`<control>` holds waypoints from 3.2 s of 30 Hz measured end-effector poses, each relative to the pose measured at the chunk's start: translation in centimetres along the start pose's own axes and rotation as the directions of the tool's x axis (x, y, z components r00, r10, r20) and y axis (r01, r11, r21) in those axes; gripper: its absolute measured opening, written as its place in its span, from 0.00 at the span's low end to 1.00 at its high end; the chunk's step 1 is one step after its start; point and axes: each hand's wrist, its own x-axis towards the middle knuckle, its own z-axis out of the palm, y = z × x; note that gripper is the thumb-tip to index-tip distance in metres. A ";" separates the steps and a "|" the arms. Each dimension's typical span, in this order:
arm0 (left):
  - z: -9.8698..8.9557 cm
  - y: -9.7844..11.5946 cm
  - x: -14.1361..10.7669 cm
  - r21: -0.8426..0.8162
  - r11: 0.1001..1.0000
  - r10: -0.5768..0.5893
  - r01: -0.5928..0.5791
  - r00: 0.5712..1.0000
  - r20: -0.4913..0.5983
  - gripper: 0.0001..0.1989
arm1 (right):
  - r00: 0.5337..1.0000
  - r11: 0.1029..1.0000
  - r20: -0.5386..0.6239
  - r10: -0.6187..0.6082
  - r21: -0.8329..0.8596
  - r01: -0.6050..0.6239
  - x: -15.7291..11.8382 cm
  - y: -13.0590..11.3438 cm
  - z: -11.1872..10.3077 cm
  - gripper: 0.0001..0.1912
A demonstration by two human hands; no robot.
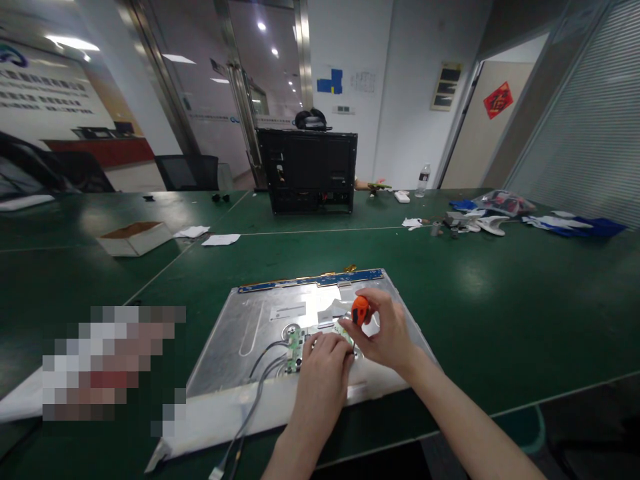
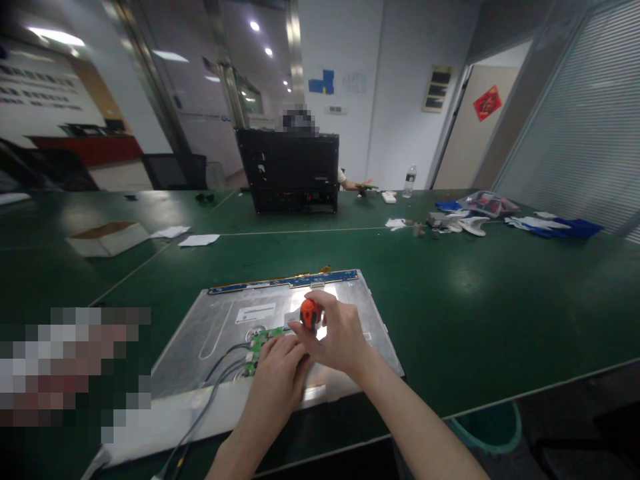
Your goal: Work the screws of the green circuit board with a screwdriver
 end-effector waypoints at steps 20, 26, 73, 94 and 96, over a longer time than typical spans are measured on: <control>-0.2 0.0 0.0 -0.054 0.999 0.005 -0.005 1.000 0.012 0.08 | 0.995 0.999 -0.091 -0.047 0.004 0.047 0.2 -0.2 -0.3 0.19; -0.2 0.0 -0.1 -0.043 0.999 0.007 -0.007 1.000 0.001 0.09 | 0.995 0.999 -0.088 -0.051 0.009 0.052 0.1 -0.3 -0.3 0.19; -0.5 0.2 -0.1 -0.071 0.997 0.006 -0.005 1.000 0.015 0.09 | 0.997 0.998 -0.061 -0.054 -0.048 0.051 0.5 -0.3 -0.6 0.24; -0.7 0.4 -0.2 -0.086 0.996 -0.016 0.015 1.000 -0.009 0.09 | 0.996 0.996 -0.074 -0.055 -0.067 0.050 0.4 -0.3 -0.5 0.23; -0.9 0.4 -0.3 -0.088 0.996 -0.018 0.015 0.999 -0.037 0.12 | 0.994 0.994 -0.090 -0.056 -0.093 0.048 0.6 -0.2 -0.8 0.23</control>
